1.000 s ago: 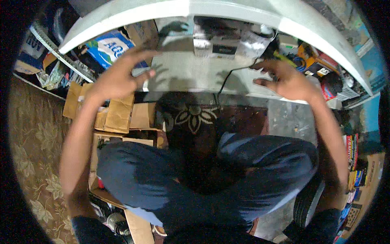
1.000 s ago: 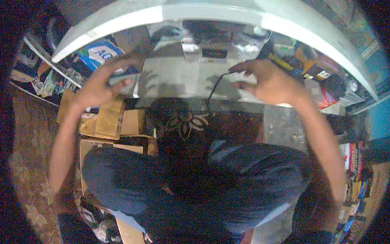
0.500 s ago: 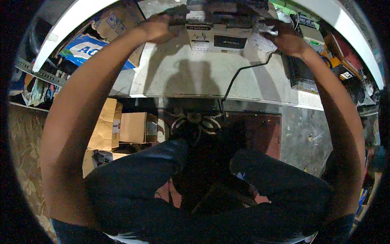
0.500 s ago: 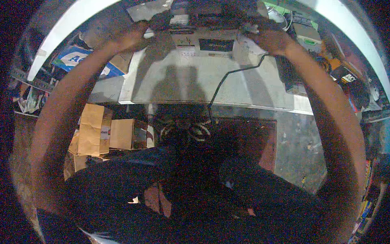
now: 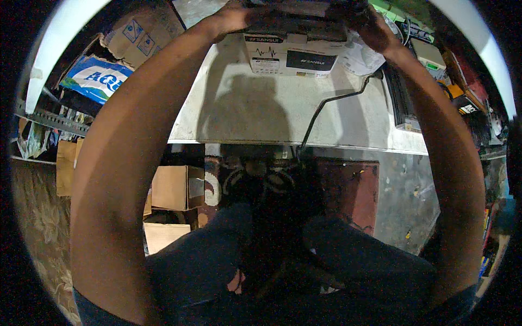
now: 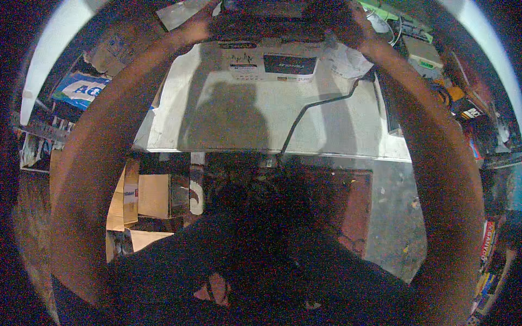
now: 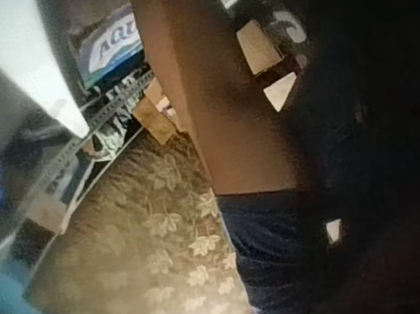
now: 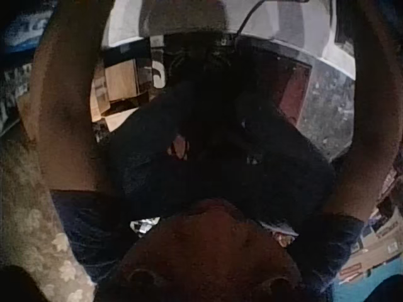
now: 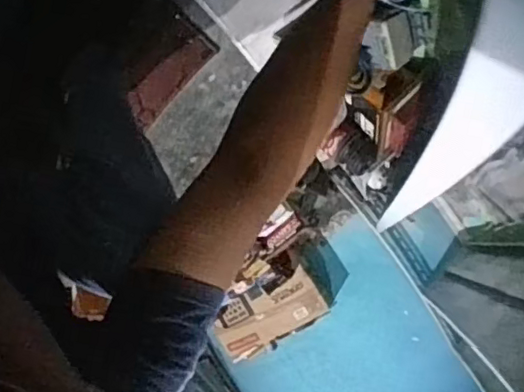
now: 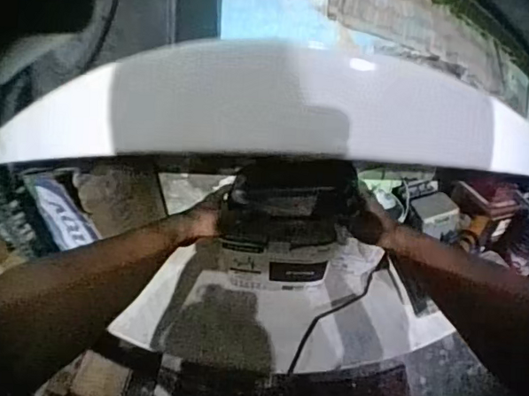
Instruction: The person sorts through various car parts including a motor, a sun visor, and electronics, placing them into boxes or on shelves.
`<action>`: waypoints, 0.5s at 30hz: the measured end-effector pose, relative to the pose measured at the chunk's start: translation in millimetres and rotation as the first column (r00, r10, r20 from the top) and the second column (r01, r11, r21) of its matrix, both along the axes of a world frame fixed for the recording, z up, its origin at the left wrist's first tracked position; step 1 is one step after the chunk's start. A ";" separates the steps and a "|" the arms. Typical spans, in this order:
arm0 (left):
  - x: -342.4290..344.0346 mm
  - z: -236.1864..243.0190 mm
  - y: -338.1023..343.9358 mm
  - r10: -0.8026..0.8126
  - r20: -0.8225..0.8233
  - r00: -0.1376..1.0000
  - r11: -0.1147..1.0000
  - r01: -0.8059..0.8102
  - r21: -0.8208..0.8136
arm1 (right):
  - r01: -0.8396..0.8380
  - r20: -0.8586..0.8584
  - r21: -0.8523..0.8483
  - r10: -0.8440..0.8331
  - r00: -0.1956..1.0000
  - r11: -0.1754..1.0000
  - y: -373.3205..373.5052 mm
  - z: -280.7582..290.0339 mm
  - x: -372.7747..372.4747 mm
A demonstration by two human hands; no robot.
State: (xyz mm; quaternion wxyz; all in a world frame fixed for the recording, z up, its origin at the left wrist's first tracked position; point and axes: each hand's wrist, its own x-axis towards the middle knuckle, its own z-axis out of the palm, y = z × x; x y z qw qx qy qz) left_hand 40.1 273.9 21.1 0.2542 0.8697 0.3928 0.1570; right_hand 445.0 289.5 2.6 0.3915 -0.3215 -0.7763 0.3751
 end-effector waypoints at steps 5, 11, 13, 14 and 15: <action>8.5 -11.4 -6.8 -0.104 0.410 0.906 0.984 0.154 -0.093 | -0.299 -0.507 -0.206 0.160 0.847 0.932 19.2 2.4 6.1; -19.6 -15.5 -27.0 -0.059 0.533 0.844 0.979 0.153 -0.133 | 0.187 -0.006 -0.357 -0.203 0.979 0.915 -5.6 20.9 -15.6; 5.7 -10.7 -15.7 -0.115 0.572 0.812 0.966 0.227 -0.127 | 0.118 -0.093 -0.321 -0.156 0.983 0.940 13.0 7.2 46.5; 15.9 -13.7 -12.8 -0.130 0.597 0.791 0.957 0.259 -0.134 | 0.076 -0.135 -0.307 -0.123 0.983 0.949 20.4 -0.9 69.1; 6.1 -20.1 -17.7 -0.095 0.616 0.782 0.954 0.248 -0.169 | 0.080 -0.123 -0.303 -0.122 0.985 0.950 21.2 -5.7 54.5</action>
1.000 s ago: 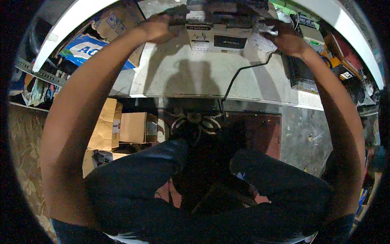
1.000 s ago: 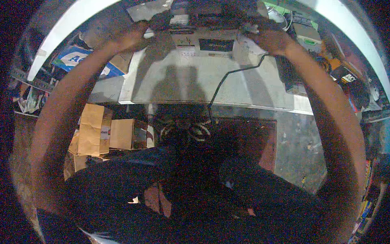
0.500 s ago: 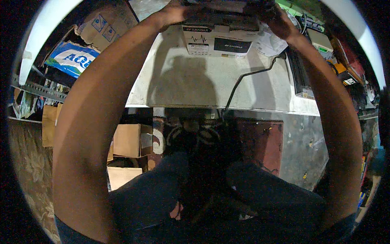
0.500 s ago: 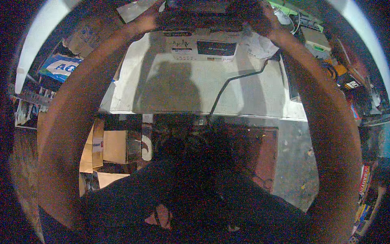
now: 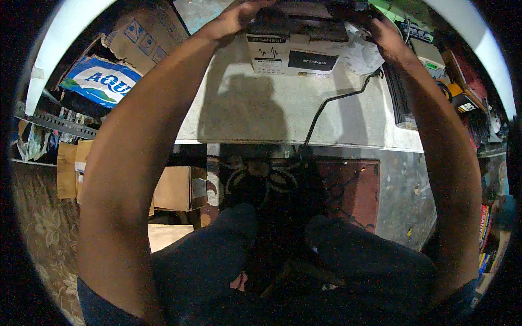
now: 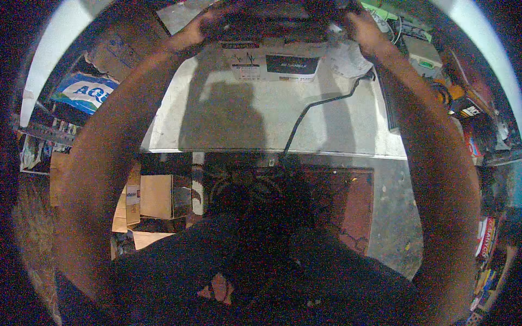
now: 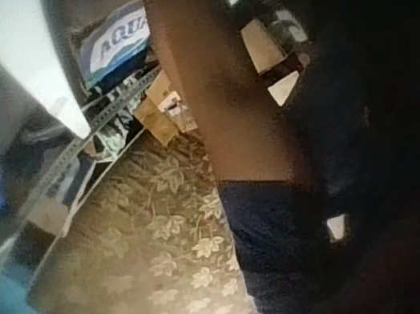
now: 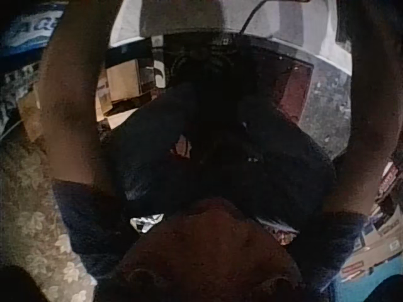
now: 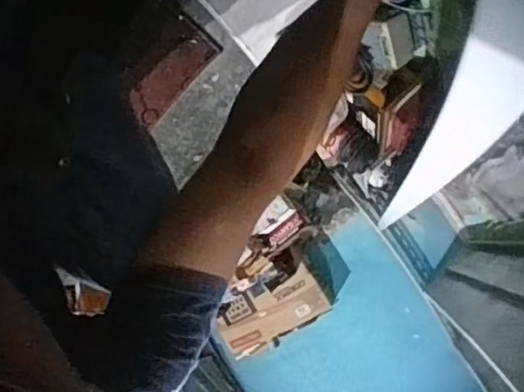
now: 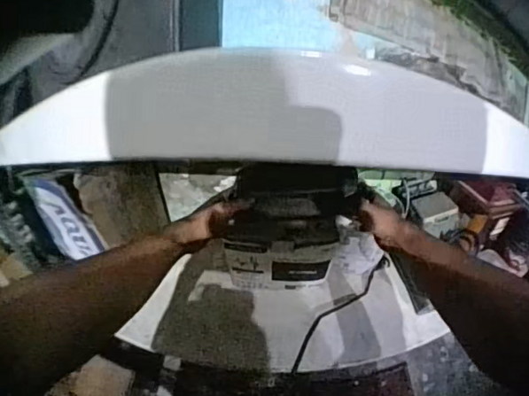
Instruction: The person sorts through various car parts including a motor, a sun visor, and electronics, placing them into boxes or on shelves.
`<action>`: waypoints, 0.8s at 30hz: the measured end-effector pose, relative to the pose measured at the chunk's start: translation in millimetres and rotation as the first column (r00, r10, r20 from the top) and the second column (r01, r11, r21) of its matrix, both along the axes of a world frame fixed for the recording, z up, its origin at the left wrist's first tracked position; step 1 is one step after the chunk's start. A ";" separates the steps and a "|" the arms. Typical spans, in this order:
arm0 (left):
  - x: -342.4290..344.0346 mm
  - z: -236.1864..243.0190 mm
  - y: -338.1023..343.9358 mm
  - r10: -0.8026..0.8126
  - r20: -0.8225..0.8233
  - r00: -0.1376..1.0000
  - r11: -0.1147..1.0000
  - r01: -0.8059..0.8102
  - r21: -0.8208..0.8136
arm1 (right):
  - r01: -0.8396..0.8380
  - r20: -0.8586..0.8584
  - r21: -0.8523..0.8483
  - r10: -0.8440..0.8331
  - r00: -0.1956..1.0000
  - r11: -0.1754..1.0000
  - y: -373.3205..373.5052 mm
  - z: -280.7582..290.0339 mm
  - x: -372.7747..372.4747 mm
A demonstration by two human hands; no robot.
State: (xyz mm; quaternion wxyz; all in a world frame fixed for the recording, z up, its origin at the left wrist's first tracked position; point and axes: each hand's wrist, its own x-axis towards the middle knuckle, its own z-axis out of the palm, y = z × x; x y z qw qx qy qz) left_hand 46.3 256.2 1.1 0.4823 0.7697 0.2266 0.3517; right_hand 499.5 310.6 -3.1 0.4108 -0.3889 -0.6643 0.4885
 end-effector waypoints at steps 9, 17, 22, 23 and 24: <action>46.9 6.8 3.6 -0.029 0.269 0.963 0.985 -0.019 0.173 | 0.200 0.077 -0.181 -0.189 0.979 0.963 14.4 1.4 56.0; -10.2 -8.9 -0.2 0.358 0.079 0.930 0.876 -0.364 0.316 | 0.240 -0.162 -0.218 -0.277 0.947 0.946 -49.0 38.3 -75.3; -12.2 23.4 -14.8 0.659 0.129 0.741 0.738 -0.605 -0.298 | 0.172 -0.225 -0.191 -0.213 0.951 0.967 -44.8 35.4 -77.8; -56.8 5.8 0.9 0.703 0.140 0.698 0.705 -0.655 -0.274 | 0.108 -0.242 -0.136 -0.139 0.960 0.985 -34.9 32.3 -90.5; -70.1 -6.6 17.8 0.714 0.159 0.682 0.696 -0.668 -0.264 | 0.090 -0.242 -0.085 -0.108 0.964 0.992 -17.9 17.6 -75.3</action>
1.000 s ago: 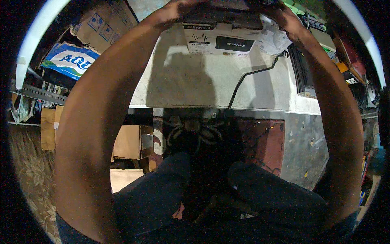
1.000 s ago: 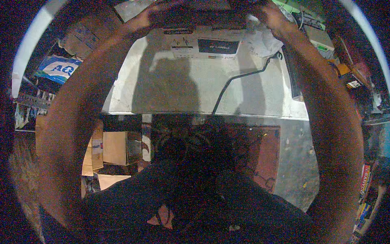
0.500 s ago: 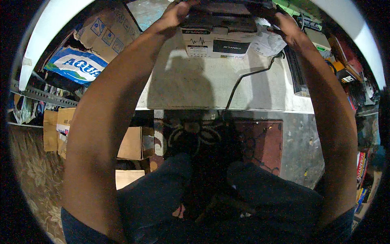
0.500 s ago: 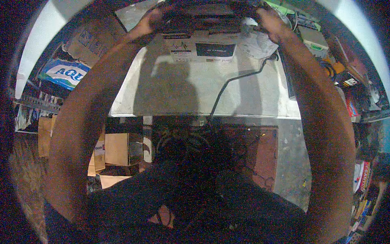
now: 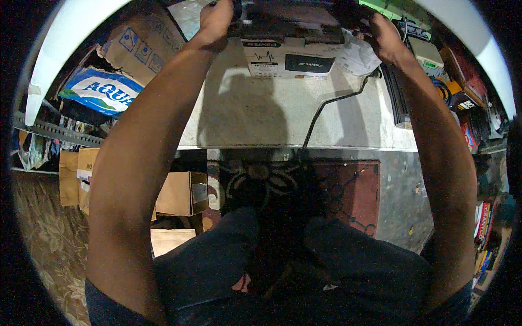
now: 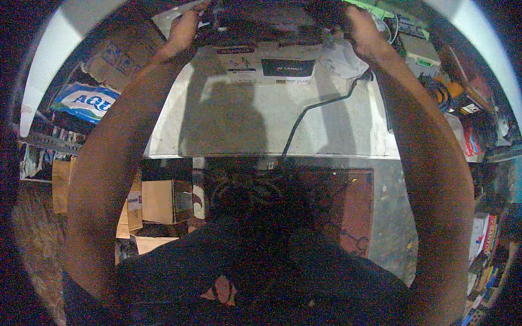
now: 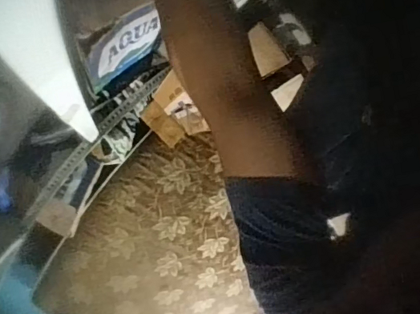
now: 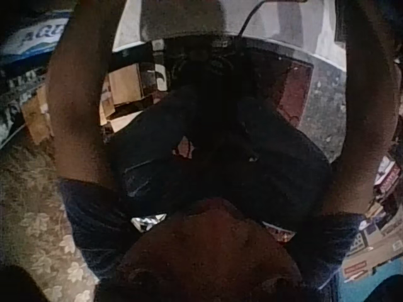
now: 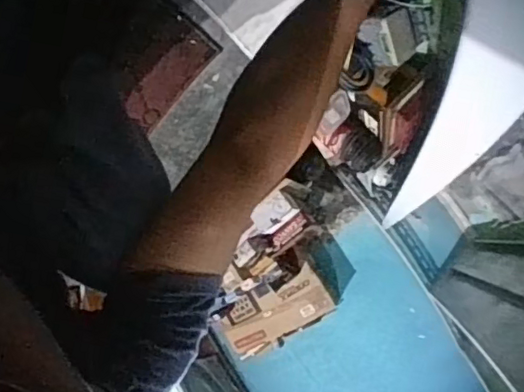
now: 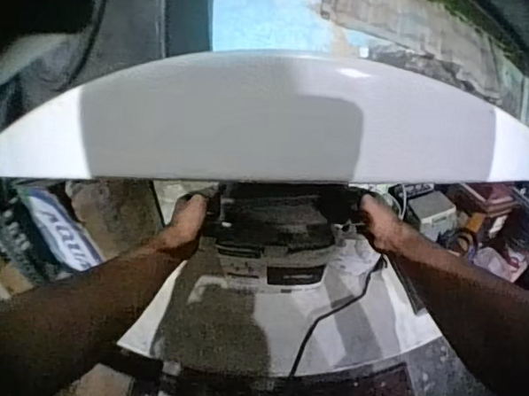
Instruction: The person sorts through various car parts including a motor, a sun visor, and electronics, placing them into boxes or on shelves.
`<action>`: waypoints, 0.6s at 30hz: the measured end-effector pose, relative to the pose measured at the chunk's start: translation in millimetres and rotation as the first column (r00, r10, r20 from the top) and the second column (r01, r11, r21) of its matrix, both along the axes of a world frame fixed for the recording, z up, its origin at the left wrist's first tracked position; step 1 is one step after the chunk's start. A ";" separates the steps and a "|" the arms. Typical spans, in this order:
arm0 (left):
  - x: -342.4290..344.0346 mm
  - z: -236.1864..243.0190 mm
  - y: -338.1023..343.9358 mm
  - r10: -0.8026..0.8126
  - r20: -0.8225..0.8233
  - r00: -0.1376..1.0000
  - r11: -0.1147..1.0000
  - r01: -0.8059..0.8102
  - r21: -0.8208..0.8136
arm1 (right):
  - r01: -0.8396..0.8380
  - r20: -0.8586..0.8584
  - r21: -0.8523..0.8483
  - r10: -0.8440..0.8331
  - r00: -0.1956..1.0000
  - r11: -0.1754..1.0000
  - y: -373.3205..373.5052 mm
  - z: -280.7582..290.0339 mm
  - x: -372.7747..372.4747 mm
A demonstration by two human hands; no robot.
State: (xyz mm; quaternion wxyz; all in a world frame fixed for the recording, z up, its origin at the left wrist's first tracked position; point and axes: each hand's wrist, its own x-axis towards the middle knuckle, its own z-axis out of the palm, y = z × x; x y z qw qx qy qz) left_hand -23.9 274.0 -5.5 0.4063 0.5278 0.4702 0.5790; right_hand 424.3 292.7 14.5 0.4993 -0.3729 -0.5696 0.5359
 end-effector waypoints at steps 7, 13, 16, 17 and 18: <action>46.4 4.9 -24.1 0.007 -0.266 0.964 0.984 -0.054 -0.171 | -0.083 0.394 0.015 0.070 0.916 0.996 -26.0 11.5 18.4; 82.5 33.7 -65.1 0.169 -0.121 0.978 0.985 -0.173 -0.022 | 0.015 0.226 0.014 -0.018 0.974 1.000 -65.7 17.6 -0.4; 73.7 52.8 -77.9 -0.031 0.027 0.999 0.995 0.028 0.091 | -0.103 0.236 -0.012 0.103 0.966 0.995 -55.5 17.7 6.6; 68.1 59.4 -83.0 -0.029 -0.034 0.999 0.997 0.031 0.076 | -0.127 0.164 -0.056 0.135 0.977 0.990 -53.6 16.9 10.0; 69.4 63.1 -89.3 -0.023 0.009 1.000 0.999 0.023 0.042 | -0.151 0.093 -0.100 0.161 0.983 0.983 -53.7 18.3 11.1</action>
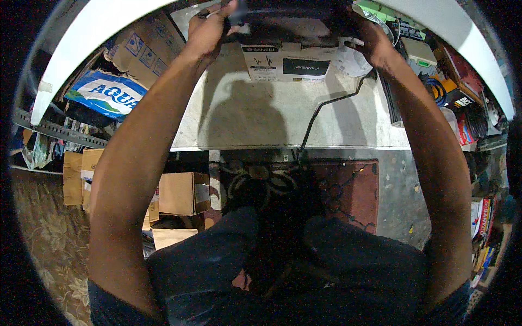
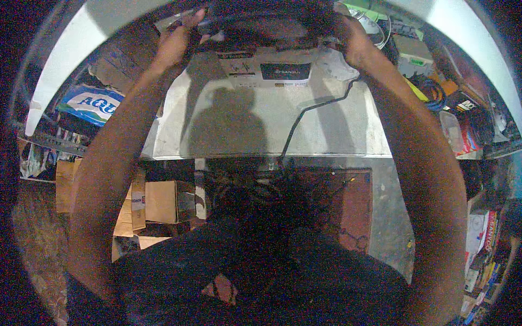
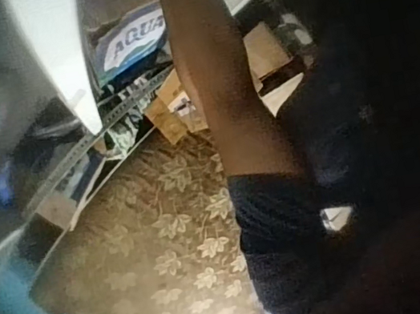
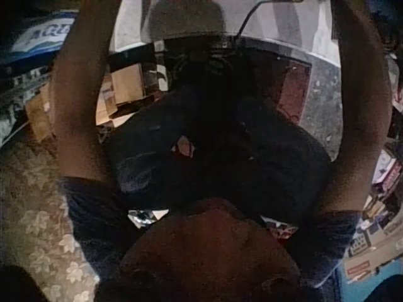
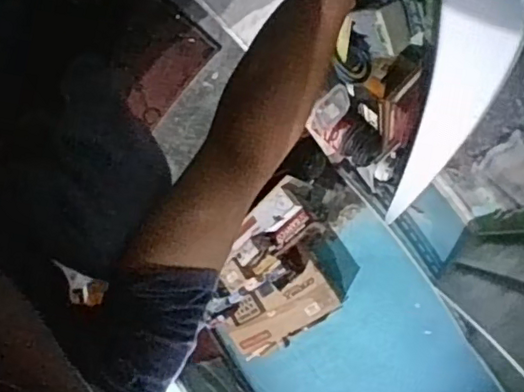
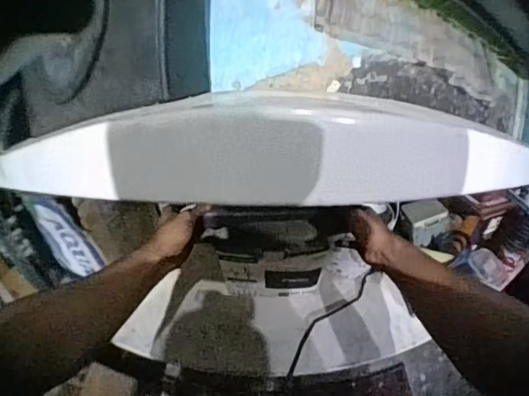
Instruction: The person sorts through various car parts including a motor, a sun visor, and electronics, placing them into boxes or on shelves.
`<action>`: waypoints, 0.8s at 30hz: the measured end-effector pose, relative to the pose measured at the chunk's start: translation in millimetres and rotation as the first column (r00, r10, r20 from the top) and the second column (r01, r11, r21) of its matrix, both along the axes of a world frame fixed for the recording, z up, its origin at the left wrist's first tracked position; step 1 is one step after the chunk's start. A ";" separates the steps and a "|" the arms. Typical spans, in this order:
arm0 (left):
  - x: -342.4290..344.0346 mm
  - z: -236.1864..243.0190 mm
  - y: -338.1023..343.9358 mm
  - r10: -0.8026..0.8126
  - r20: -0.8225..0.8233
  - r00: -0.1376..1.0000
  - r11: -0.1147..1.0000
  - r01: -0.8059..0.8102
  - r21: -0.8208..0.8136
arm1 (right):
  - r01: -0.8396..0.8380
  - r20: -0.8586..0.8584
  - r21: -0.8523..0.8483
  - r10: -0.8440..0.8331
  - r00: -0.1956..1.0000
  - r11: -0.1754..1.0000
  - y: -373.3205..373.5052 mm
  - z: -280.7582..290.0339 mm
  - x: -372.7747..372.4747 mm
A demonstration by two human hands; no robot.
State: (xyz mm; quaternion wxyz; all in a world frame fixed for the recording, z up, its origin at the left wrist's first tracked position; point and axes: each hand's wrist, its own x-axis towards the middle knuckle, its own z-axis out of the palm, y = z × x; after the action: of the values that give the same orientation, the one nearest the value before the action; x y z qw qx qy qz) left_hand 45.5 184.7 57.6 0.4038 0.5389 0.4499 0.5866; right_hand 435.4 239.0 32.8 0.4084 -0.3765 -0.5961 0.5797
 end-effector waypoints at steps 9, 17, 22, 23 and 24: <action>-6.9 27.3 -80.9 -0.155 -0.100 0.983 0.968 0.131 -0.216 | 0.214 -0.208 -0.405 -0.318 0.925 0.889 -87.8 9.9 -32.2; -39.5 36.7 -169.9 -0.228 -0.412 0.882 0.939 0.088 -0.332 | 0.102 0.269 -0.417 0.016 0.963 0.903 -186.0 43.5 -13.6; -62.2 71.4 -227.6 -0.492 -0.537 0.685 0.828 0.179 -0.531 | -0.009 0.349 -0.442 0.181 0.919 0.897 -249.4 102.3 -28.2; -70.6 75.5 -236.2 -0.505 -0.475 0.721 0.805 0.196 -0.560 | -0.010 0.291 -0.555 0.205 0.934 0.832 -260.2 118.2 -29.3; -64.8 90.0 -246.9 -0.466 -0.568 0.678 0.831 0.115 -0.545 | -0.001 0.323 -0.578 0.230 0.918 0.816 -272.8 140.2 -28.3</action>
State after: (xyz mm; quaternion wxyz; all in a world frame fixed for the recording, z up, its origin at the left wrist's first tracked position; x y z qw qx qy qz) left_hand -19.2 -62.2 147.6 0.4181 0.6679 0.5979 0.1469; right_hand 407.1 -33.8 173.0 0.1184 -0.5473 -0.4864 0.6707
